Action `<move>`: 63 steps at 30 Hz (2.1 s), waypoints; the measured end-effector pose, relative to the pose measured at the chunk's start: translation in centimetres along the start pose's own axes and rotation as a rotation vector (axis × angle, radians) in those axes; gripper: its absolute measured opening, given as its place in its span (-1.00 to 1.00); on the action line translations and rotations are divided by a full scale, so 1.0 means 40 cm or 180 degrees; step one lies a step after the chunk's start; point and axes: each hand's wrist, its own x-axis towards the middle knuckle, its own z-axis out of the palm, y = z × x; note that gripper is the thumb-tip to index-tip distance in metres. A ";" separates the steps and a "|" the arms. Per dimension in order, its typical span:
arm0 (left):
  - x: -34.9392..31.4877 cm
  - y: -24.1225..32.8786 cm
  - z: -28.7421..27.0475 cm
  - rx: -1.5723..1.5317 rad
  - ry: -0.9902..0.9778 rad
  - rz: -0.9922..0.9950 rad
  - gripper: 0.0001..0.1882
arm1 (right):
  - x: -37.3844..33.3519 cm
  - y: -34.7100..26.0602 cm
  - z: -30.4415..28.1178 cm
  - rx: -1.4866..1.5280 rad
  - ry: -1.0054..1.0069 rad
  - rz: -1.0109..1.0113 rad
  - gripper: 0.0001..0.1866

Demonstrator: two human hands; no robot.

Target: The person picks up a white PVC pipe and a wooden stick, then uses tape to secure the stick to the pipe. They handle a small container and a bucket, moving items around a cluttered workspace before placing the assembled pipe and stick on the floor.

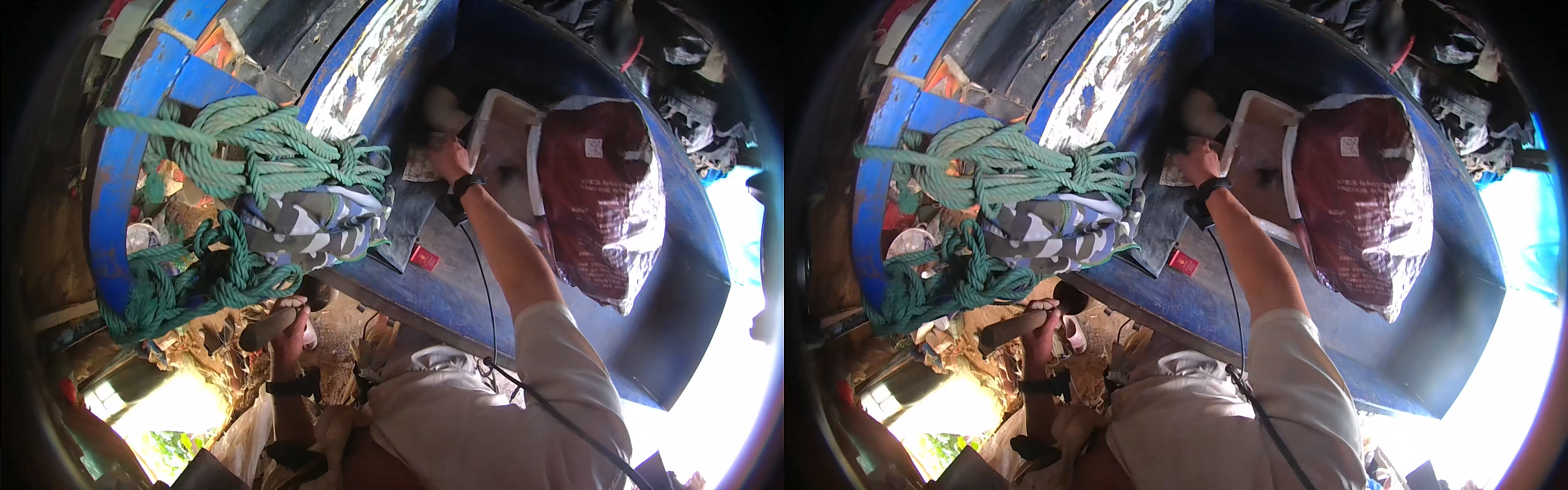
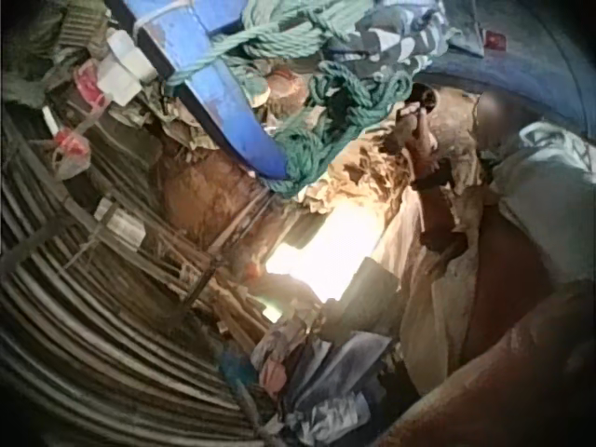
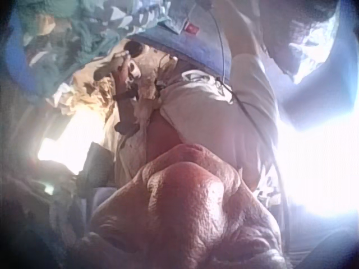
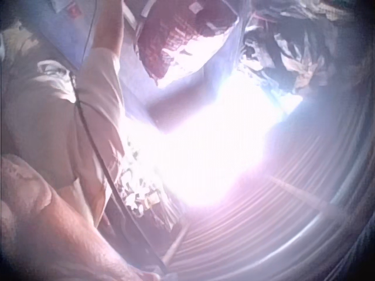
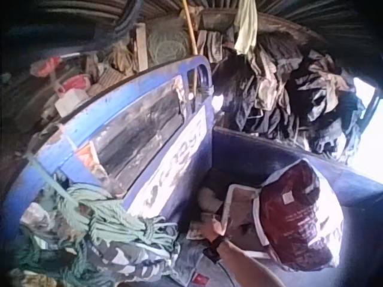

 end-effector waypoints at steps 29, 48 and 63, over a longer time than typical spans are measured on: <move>0.018 0.026 -0.050 0.1627 -0.0162 -0.0240 -0.88 | 0.062 0.384 0.140 0.0091 -0.0267 0.0836 -0.31; -0.051 -0.046 -0.070 0.0229 0.0470 -0.1277 -0.58 | 0.205 0.325 0.107 -0.0396 -0.0274 -0.0094 -0.35; -0.118 -0.071 -0.149 0.2152 0.0385 -0.1285 -0.55 | 0.036 0.384 0.114 0.2719 -0.0244 0.1075 -0.58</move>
